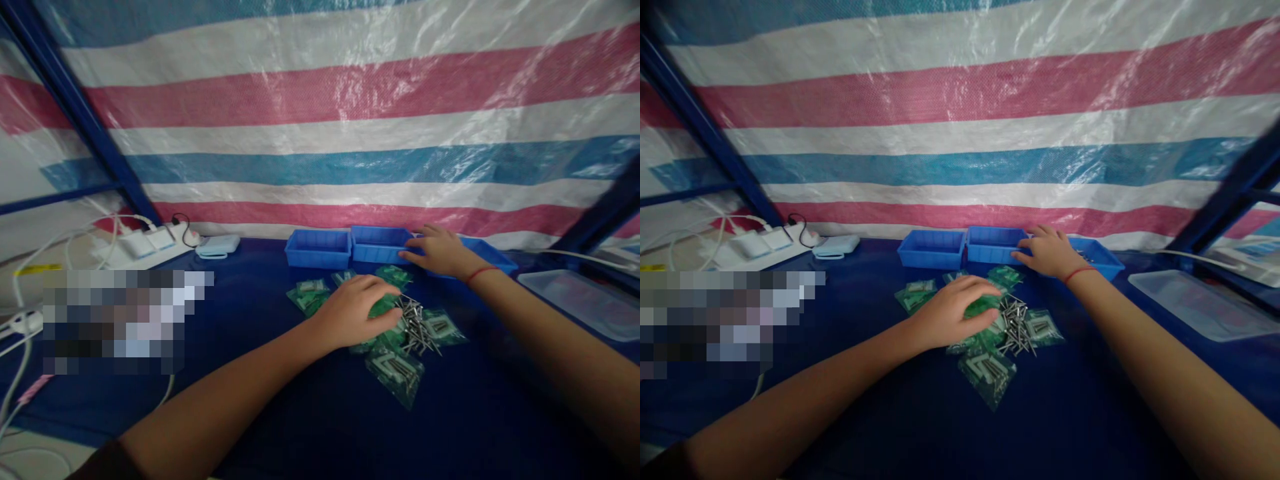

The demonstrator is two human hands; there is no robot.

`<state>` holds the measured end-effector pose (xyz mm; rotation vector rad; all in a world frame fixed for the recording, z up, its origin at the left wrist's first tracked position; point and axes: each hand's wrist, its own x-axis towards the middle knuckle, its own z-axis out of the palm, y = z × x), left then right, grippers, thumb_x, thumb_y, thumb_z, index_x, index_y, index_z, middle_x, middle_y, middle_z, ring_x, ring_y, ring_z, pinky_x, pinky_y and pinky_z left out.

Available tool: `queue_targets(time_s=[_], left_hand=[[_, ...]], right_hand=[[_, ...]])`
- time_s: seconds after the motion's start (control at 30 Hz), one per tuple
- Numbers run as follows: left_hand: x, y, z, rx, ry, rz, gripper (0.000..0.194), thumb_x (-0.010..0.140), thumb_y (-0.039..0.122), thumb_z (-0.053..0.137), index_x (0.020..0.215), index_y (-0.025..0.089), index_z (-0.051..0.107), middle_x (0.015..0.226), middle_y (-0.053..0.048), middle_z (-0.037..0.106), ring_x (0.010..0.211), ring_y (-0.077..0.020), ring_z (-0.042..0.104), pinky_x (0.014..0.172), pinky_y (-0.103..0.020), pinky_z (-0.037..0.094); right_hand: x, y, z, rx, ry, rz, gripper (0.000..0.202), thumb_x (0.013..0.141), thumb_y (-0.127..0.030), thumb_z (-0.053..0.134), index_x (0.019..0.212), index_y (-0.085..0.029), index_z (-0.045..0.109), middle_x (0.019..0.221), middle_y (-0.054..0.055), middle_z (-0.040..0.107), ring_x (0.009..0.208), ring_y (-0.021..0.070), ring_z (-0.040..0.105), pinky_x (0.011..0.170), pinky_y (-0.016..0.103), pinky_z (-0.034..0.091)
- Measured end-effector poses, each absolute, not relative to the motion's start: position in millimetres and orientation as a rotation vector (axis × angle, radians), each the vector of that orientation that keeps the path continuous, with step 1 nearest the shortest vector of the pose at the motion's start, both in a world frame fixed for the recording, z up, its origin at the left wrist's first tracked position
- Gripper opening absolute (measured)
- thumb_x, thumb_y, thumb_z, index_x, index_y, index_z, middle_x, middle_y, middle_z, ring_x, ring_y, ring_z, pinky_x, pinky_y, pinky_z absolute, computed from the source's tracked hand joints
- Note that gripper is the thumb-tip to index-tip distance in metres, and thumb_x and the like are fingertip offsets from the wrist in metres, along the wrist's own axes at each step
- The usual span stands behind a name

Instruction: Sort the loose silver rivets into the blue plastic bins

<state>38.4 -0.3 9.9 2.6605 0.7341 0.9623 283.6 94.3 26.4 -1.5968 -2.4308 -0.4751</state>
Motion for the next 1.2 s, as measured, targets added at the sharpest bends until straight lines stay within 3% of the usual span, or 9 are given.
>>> queue_targets(time_s=[0.07, 0.23, 0.4, 0.53, 0.9, 1.07, 1.2], left_hand=[[35.4, 3.7, 14.0, 2.704, 0.781, 1.010, 0.023, 0.087, 0.027, 0.052, 0.106, 0.016, 0.057, 0.105, -0.008, 0.062, 0.102, -0.0183, 0.055, 0.094, -0.033, 0.043], [15.6, 26.7, 21.9, 2.810, 1.159, 1.168, 0.025, 0.088, 0.017, 0.045, 0.109, 0.015, 0.057, 0.106, -0.008, 0.061, 0.105, -0.0200, 0.053, 0.095, -0.037, 0.040], [-7.8, 51.6, 18.0, 2.872, 1.517, 0.959, 0.030, 0.089, 0.021, 0.044, 0.116, 0.013, 0.055, 0.110, -0.011, 0.061, 0.106, -0.0240, 0.053, 0.094, -0.041, 0.039], [-14.2, 61.7, 11.7, 2.896, 1.485, 0.879, 0.026, 0.091, 0.022, 0.042, 0.108, 0.016, 0.060, 0.099, -0.008, 0.066, 0.097, -0.0220, 0.059, 0.090, -0.040, 0.040], [-14.9, 69.4, 4.0, 2.879, 1.431, 0.934, 0.026, 0.091, 0.018, 0.039, 0.108, 0.019, 0.059, 0.099, -0.005, 0.066, 0.095, -0.0204, 0.059, 0.093, -0.043, 0.037], [-9.7, 59.0, 11.2, 2.876, 1.413, 1.020, 0.026, 0.090, 0.021, 0.043, 0.112, 0.018, 0.057, 0.108, -0.008, 0.060, 0.107, -0.0224, 0.052, 0.099, -0.045, 0.034], [9.3, 36.9, 16.3, 2.904, 1.021, 1.089, 0.023, 0.091, 0.023, 0.045, 0.109, 0.017, 0.058, 0.105, -0.007, 0.059, 0.104, -0.0194, 0.051, 0.097, -0.038, 0.039]], right_hand=[[283.2, 90.1, 25.5, -1.583, -2.458, -0.488, 0.036, 0.083, -0.045, 0.044, 0.098, -0.022, 0.067, 0.119, 0.014, 0.059, 0.116, 0.0367, 0.047, 0.091, 0.058, 0.034], [283.7, 80.7, 29.7, -1.508, -2.584, -0.408, 0.029, 0.085, -0.034, 0.043, 0.098, -0.021, 0.066, 0.105, 0.012, 0.067, 0.109, 0.0345, 0.054, 0.091, 0.060, 0.033], [287.4, 77.8, 34.3, -1.372, -2.720, -0.246, 0.030, 0.086, -0.028, 0.042, 0.101, -0.017, 0.065, 0.109, 0.011, 0.067, 0.112, 0.0285, 0.056, 0.093, 0.045, 0.042], [290.0, 75.7, 35.7, -1.318, -2.751, -0.167, 0.030, 0.088, -0.028, 0.041, 0.102, -0.016, 0.065, 0.112, 0.012, 0.066, 0.120, 0.0283, 0.050, 0.095, 0.043, 0.044], [290.2, 73.1, 31.8, -1.276, -2.716, -0.148, 0.032, 0.090, -0.030, 0.039, 0.102, -0.015, 0.064, 0.114, 0.013, 0.065, 0.122, 0.0309, 0.047, 0.095, 0.049, 0.043], [277.5, 52.0, 38.5, -1.239, -2.506, -0.411, 0.039, 0.089, -0.034, 0.042, 0.118, -0.013, 0.056, 0.117, 0.016, 0.060, 0.113, 0.0293, 0.054, 0.096, 0.046, 0.042], [263.8, 23.0, 33.5, -1.263, -2.454, -0.384, 0.033, 0.089, -0.034, 0.041, 0.107, -0.015, 0.061, 0.103, 0.012, 0.066, 0.097, 0.0254, 0.062, 0.088, 0.040, 0.048]])
